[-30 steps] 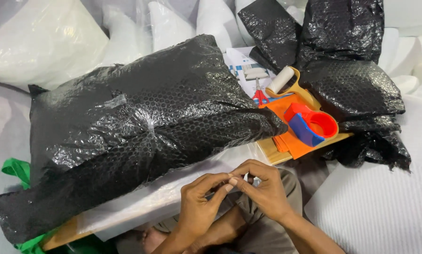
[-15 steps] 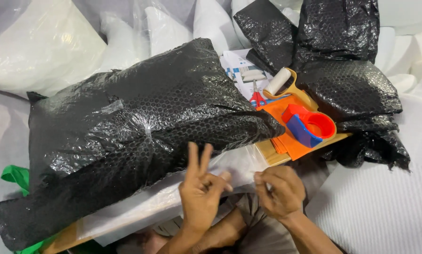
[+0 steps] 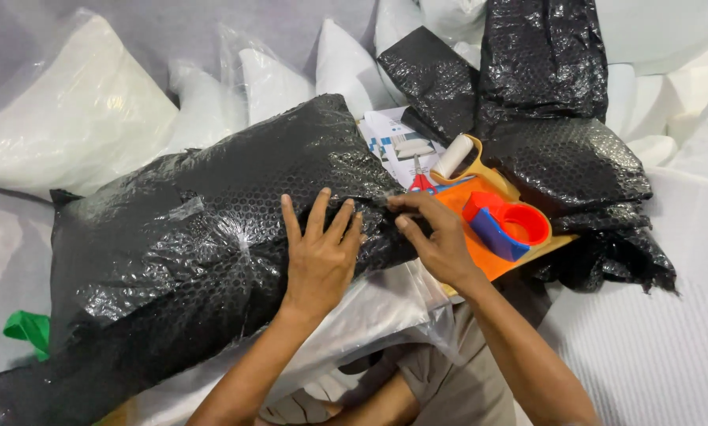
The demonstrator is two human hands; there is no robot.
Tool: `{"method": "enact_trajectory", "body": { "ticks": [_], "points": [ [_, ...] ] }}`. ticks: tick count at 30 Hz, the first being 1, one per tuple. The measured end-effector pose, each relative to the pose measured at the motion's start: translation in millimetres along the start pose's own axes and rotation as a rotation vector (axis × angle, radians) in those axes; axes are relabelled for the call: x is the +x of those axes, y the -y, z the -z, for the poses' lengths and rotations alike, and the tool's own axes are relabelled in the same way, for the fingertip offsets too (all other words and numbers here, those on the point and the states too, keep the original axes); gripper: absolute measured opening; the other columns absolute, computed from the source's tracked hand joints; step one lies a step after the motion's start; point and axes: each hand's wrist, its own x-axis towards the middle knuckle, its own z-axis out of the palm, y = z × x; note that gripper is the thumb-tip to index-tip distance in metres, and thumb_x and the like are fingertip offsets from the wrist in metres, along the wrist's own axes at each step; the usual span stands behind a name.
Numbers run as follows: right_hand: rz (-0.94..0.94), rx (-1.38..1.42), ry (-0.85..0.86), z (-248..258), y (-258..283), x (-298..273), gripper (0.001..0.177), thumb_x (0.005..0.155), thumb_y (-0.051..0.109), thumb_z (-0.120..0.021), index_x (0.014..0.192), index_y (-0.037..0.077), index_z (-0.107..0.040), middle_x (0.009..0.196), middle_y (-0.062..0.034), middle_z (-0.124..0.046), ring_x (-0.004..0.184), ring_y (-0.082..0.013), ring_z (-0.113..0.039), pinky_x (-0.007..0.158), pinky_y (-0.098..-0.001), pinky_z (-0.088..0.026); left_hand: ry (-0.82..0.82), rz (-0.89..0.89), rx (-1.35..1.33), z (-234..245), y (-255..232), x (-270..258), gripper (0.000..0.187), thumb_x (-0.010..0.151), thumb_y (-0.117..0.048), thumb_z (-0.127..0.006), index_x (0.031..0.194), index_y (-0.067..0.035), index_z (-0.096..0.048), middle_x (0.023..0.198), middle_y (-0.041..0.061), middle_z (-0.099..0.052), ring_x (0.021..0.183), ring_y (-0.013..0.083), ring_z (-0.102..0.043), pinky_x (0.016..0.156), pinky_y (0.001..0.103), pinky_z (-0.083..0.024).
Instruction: Wrapping a pillow in black bubble wrap and securing it with clear adhesive tape using a dispenser.
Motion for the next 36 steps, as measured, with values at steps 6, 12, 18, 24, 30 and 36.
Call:
{"method": "enact_trajectory", "body": {
  "ticks": [6,12,18,24,30,36],
  "points": [
    [-0.155,0.098,0.028,-6,-14,9,0.023,0.097,0.003,-0.065,0.12,-0.002,-0.069,0.103,-0.0169,-0.077,0.099,-0.027,-0.076,0.086,-0.0401,-0.06,0.041,0.047,0.106,-5,10,-2,0.016,0.09,-0.022,-0.078,0.103,-0.014,-0.081,0.117,0.012,-0.075,0.13,0.0421,-0.057,0.111,0.079,-0.024],
    [-0.248,0.172,0.09,-2,-22,23,0.023,0.099,0.004,-0.066,0.12,-0.003,-0.067,0.1,-0.0145,-0.077,0.092,-0.0188,-0.075,0.084,-0.0356,-0.06,0.072,0.088,0.143,-10,10,-3,0.018,0.093,-0.022,-0.073,0.108,-0.016,-0.08,0.121,0.013,-0.074,0.131,0.0419,-0.056,0.109,0.075,-0.034],
    [-0.282,0.12,0.213,-2,-18,40,0.012,0.093,0.011,-0.076,0.1,0.002,-0.074,0.072,-0.0075,-0.074,0.067,-0.0087,-0.068,0.062,-0.0216,-0.053,0.07,0.088,0.159,-13,12,-6,0.017,0.097,-0.022,-0.07,0.109,-0.016,-0.08,0.121,0.013,-0.073,0.13,0.0428,-0.056,0.107,0.075,-0.034],
    [-0.374,0.111,0.224,-8,-32,47,0.011,0.088,0.006,-0.078,0.096,-0.002,-0.074,0.071,-0.0112,-0.071,0.059,-0.0118,-0.067,0.052,-0.0221,-0.052,0.08,0.082,0.158,-17,13,-9,0.019,0.1,-0.024,-0.067,0.113,-0.016,-0.078,0.123,0.013,-0.072,0.132,0.0431,-0.055,0.108,0.075,-0.032],
    [-0.349,-0.049,0.174,-17,-31,50,0.009,0.086,0.005,-0.08,0.092,-0.001,-0.076,0.064,-0.0126,-0.069,0.049,-0.015,-0.065,0.048,-0.0259,-0.05,0.087,0.08,0.157,-14,13,-8,0.019,0.099,-0.023,-0.067,0.113,-0.016,-0.078,0.123,0.014,-0.072,0.132,0.0439,-0.054,0.108,0.075,-0.032],
    [-0.11,-0.345,0.124,-26,-46,44,0.008,0.084,0.011,-0.084,0.088,0.008,-0.078,0.069,-0.0067,-0.068,0.061,-0.0221,-0.07,0.061,-0.0319,-0.054,0.131,0.096,0.144,-12,12,-8,0.021,0.098,-0.023,-0.068,0.115,-0.016,-0.078,0.124,0.014,-0.071,0.134,0.0435,-0.052,0.11,0.074,-0.03]
  ]
}}
